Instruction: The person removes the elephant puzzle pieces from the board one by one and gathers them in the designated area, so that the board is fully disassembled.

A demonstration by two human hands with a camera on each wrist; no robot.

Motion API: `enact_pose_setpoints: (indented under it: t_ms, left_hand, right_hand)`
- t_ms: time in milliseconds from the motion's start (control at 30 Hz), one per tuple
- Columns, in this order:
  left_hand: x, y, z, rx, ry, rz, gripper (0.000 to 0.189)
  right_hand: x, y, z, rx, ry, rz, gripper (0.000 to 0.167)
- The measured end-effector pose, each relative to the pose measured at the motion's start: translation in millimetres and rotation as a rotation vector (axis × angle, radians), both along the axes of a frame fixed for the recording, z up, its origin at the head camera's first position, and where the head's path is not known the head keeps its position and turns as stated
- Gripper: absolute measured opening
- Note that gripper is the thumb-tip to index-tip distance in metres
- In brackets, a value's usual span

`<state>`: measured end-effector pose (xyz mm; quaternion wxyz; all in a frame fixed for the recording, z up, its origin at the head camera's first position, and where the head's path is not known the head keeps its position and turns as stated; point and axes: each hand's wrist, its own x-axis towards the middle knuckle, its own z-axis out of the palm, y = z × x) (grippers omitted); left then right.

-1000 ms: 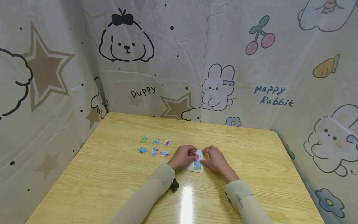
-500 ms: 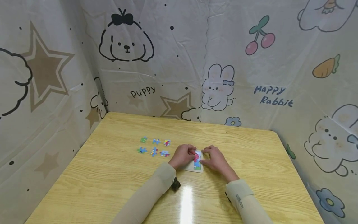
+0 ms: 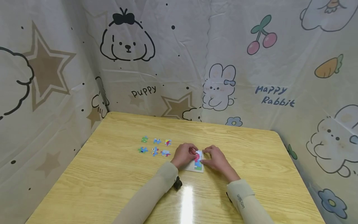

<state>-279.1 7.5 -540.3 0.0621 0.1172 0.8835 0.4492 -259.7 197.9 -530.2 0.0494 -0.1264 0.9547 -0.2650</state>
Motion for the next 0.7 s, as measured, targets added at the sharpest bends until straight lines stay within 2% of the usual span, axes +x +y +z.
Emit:
enact_pose_setpoints:
  t_ms: [467,700]
  left_hand:
    - [-2.3,0.0,-0.6,-0.032,0.025,-0.008,0.022]
    - [-4.5,-3.3,0.1,-0.069,0.066,-0.071,0.018]
  right_hand:
    - [-1.1,-0.2,-0.4,0.002,0.008,0.008,0.049]
    - [-0.7,0.2,-1.3,-0.005,0.003,0.002,0.049]
